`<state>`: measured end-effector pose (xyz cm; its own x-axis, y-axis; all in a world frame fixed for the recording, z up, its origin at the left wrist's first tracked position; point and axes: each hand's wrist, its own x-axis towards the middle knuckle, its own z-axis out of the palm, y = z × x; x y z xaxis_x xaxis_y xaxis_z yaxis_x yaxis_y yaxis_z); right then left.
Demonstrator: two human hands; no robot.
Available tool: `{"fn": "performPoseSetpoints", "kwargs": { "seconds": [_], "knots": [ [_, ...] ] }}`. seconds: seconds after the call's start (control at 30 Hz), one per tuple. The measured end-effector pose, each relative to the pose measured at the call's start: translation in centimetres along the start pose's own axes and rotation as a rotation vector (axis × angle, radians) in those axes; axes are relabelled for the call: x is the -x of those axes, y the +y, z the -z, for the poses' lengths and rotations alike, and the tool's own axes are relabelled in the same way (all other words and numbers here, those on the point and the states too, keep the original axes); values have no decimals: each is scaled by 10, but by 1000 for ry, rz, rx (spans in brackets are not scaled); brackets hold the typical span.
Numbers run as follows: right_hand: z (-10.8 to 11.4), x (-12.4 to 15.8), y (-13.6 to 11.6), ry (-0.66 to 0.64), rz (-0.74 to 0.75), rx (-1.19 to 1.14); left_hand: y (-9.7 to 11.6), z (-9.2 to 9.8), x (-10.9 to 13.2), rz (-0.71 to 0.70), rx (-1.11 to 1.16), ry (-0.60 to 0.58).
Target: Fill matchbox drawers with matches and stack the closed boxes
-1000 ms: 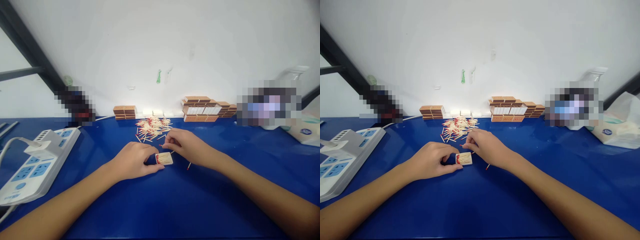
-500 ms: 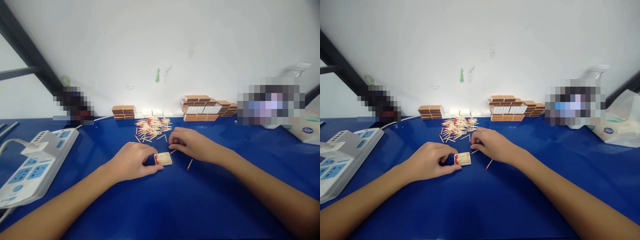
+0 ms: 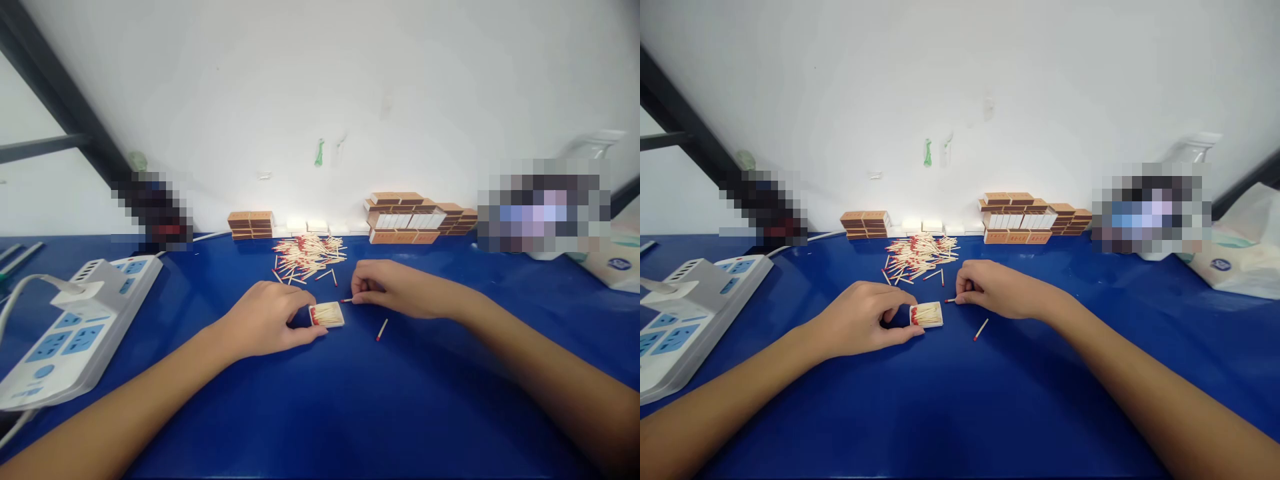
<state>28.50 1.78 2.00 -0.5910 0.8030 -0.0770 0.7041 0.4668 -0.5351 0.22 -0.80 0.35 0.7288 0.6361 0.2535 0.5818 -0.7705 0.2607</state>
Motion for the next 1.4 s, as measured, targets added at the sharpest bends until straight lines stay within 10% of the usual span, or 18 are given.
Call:
{"fn": "performPoseSetpoints", "kwargs": {
  "seconds": [0.4, 0.67, 0.93, 1.4],
  "knots": [
    [-14, 5, -31, 128, 151, -15, 0, -1, 0, 19, -14, -5],
    [27, 16, 2, -256, -41, 37, 0, 1, 0, 15, -22, -3],
    [27, 20, -8, -321, -132, 21, 1, 0, 1, 12, -21, -2],
    [-24, 1, -23, 189, 118, -14, 4, -4, 1, 2, -22, 18]
  ]
}}
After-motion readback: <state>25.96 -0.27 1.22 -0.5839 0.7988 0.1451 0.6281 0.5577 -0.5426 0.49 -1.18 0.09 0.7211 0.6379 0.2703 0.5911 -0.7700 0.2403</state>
